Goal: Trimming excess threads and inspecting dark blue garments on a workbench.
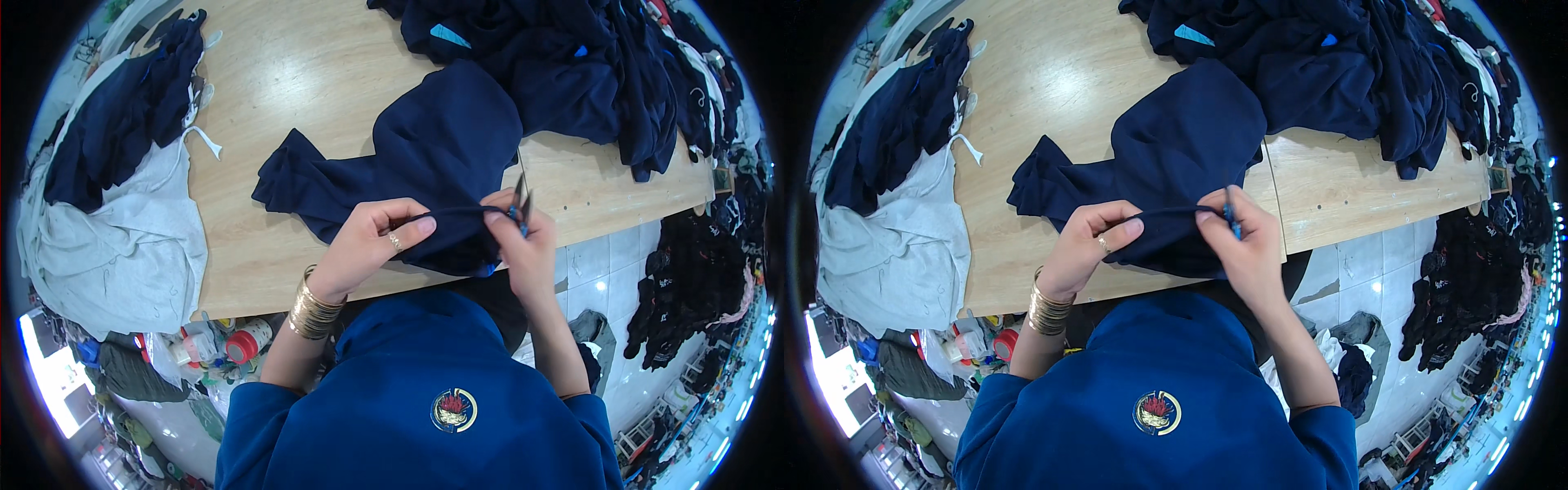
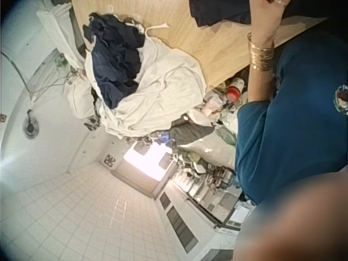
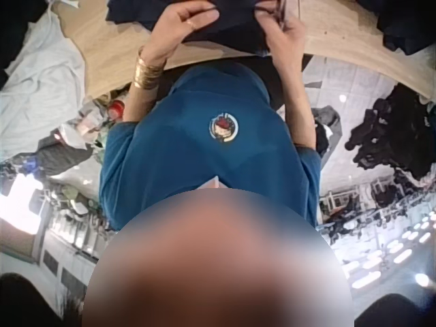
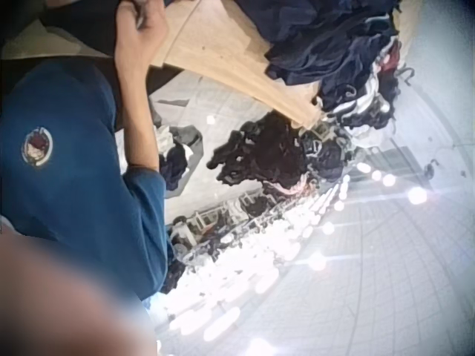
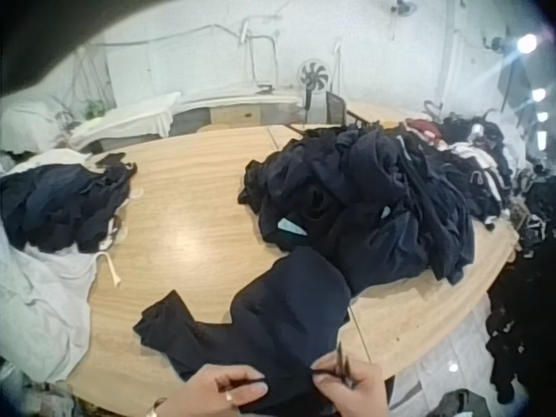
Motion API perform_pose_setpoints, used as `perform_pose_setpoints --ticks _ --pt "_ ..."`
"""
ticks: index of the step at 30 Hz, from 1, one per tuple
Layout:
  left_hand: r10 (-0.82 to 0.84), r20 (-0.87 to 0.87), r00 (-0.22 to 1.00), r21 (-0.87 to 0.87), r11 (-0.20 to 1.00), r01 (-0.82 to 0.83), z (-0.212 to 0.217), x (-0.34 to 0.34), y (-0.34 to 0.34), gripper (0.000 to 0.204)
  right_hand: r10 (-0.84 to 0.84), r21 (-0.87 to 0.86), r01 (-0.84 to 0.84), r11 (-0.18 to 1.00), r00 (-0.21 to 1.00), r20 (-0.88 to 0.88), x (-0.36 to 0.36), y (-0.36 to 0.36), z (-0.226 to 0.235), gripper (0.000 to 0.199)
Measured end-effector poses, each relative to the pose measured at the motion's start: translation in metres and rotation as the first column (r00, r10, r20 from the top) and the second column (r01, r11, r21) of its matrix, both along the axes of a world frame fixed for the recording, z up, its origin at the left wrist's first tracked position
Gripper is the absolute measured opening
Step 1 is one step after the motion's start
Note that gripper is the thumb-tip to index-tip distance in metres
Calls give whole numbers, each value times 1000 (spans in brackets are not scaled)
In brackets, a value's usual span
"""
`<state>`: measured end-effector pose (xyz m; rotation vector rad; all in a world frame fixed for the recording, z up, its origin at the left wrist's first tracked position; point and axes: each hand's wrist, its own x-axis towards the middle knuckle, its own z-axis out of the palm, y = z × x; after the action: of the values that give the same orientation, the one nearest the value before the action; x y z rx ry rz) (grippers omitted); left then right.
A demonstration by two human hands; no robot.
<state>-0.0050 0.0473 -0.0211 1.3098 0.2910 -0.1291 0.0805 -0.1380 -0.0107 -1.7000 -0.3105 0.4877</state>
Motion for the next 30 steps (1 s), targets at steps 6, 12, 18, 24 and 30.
perform_pose_setpoints --ticks 6,12,18,24,30 --pt "-29 -10 1000 -76 997 28 3 -2 -1 15 10 -34 -20 999 965 -262 7 -8 4 14" --pt "31 0 1000 -32 999 -31 3 -1 -3 22 101 -246 8 969 899 426 3 -9 12 23" --pt "-3 -14 1000 -38 999 3 7 -1 -4 20 469 -527 -81 846 581 665 0 -20 17 38" --pt "42 -12 999 -107 993 -43 7 0 -7 18 371 -459 -54 887 676 637 -7 -12 23 36" --pt "61 -27 998 -90 994 -63 9 -1 -8 16 417 -516 -19 856 614 670 -10 -13 16 36"
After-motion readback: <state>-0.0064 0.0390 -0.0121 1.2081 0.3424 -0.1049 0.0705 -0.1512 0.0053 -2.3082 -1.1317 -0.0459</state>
